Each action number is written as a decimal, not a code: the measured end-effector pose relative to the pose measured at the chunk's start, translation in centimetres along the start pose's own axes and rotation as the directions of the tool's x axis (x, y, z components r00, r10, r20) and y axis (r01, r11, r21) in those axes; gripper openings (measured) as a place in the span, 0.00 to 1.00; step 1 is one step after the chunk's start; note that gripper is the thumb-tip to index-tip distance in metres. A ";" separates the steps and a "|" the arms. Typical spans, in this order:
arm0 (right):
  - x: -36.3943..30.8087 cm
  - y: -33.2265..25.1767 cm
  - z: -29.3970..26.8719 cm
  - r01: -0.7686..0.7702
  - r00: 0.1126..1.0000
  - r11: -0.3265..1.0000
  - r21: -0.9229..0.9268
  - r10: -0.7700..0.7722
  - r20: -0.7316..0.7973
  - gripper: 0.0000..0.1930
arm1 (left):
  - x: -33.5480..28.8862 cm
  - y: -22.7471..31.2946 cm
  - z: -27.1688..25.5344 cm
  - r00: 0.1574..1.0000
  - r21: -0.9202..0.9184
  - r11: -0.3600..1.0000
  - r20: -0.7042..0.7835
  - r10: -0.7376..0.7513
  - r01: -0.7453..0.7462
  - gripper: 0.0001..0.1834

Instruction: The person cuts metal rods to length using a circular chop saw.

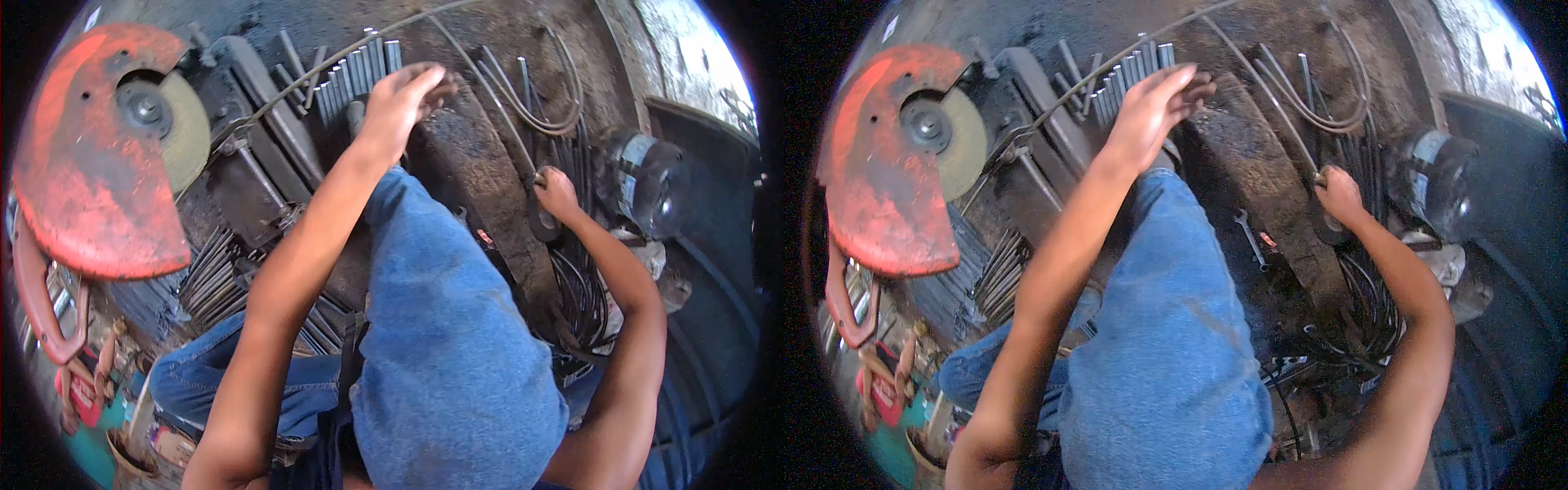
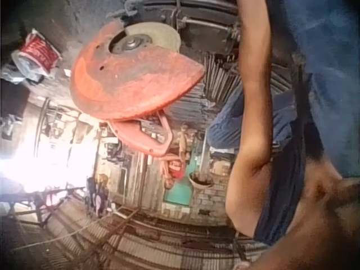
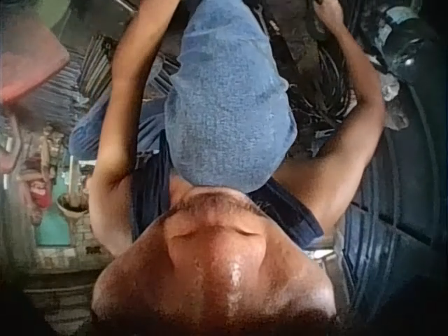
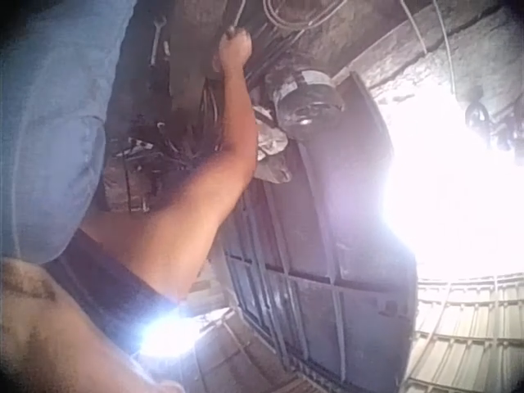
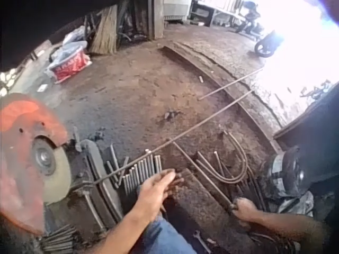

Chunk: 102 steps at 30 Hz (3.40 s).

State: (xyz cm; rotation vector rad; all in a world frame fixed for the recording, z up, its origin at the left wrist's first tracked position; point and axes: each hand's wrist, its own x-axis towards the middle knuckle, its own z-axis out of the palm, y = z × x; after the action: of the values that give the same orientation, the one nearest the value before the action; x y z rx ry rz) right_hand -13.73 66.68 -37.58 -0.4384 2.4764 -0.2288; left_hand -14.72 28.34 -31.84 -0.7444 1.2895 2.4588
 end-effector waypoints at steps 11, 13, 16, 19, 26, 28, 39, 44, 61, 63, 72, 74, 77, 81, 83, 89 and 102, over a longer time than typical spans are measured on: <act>14.4 -17.2 -3.6 0.416 0.885 0.886 0.207 -0.342 -0.315 0.15 | -21.2 3.3 -27.2 0.809 0.698 0.413 -0.538 -0.238 0.586 0.18; 17.3 -23.0 -3.4 0.555 0.814 0.806 0.207 -0.474 -0.337 0.15 | -21.0 3.8 -32.6 0.805 0.805 0.071 -0.592 0.034 0.589 0.17; 21.1 -29.8 -2.4 0.695 0.655 0.718 0.046 -0.605 -0.453 0.15 | -19.6 3.8 -37.5 0.670 0.636 0.384 -0.740 0.057 0.670 0.19; 24.1 -32.9 -1.1 0.714 0.594 0.692 -0.103 -0.678 -0.432 0.13 | -19.1 3.4 -38.6 0.688 0.594 0.525 -0.725 0.020 0.610 0.21; 27.0 -32.5 0.9 0.794 0.527 0.598 -0.111 -0.767 -0.366 0.11 | -19.6 0.4 -37.2 0.690 0.586 0.688 -0.703 0.170 0.427 0.20; 27.4 -32.5 0.9 0.808 0.501 0.579 -0.109 -0.773 -0.390 0.09 | -19.8 -0.7 -37.2 0.687 0.561 0.763 -0.693 0.220 0.321 0.19; 27.9 -32.5 0.1 0.813 0.527 0.570 -0.115 -0.806 -0.268 0.10 | -20.3 -2.6 -37.6 0.625 0.505 0.801 -0.749 0.222 0.321 0.20; 28.7 -32.9 -0.8 0.776 0.611 0.625 -0.088 -0.779 -0.140 0.13 | -20.1 -2.7 -36.8 0.617 0.475 0.826 -0.758 0.210 0.303 0.19; 26.2 -35.6 -2.6 0.370 0.878 0.225 0.901 -0.402 -0.260 0.15 | -17.1 -5.5 -27.9 0.371 0.597 0.780 -0.779 0.505 0.191 0.17; 27.0 -36.0 -0.9 0.356 0.904 0.350 0.866 -0.363 -0.225 0.15 | -17.0 -5.2 -27.4 0.380 0.664 0.708 -0.736 0.560 0.243 0.15; 28.5 -37.3 2.2 0.508 0.861 0.610 0.608 -0.382 -0.336 0.22 | -16.1 -1.9 -18.5 0.566 0.950 0.308 -0.227 0.793 -0.050 0.05; 28.9 -37.4 2.3 0.571 0.820 0.631 0.525 -0.403 -0.407 0.21 | -14.5 -1.8 -16.5 0.554 0.958 0.223 -0.088 0.828 -0.180 0.06; 29.5 -37.0 2.6 0.609 0.789 0.674 0.417 -0.459 -0.409 0.19 | -13.3 -2.4 -15.1 0.567 0.955 0.196 -0.038 0.823 -0.221 0.07; 29.9 -36.4 3.7 0.747 0.643 0.608 0.270 -0.554 -0.530 0.16 | -13.5 -4.0 -15.0 0.599 0.946 0.201 -0.010 0.801 -0.253 0.07; 29.6 -36.3 4.6 0.823 0.508 0.545 0.160 -0.581 -0.636 0.14 | -14.0 -4.6 -15.3 0.614 0.952 0.198 -0.014 0.789 -0.233 0.07; 28.9 -36.2 5.5 0.825 0.479 0.553 0.120 -0.570 -0.668 0.12 | -14.1 -5.0 -15.9 0.617 0.962 0.188 -0.028 0.786 -0.196 0.07; 29.5 -35.5 2.4 0.511 0.852 0.525 0.681 -0.417 -0.318 0.20 | -14.4 -7.0 -14.4 0.686 0.940 0.214 0.027 0.727 -0.265 0.08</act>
State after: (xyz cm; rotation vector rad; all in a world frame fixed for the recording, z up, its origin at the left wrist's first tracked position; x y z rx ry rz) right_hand -25.63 22.84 -46.06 -0.7167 2.0427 -1.4860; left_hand 5.01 20.49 -35.46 -0.5469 3.1062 1.3361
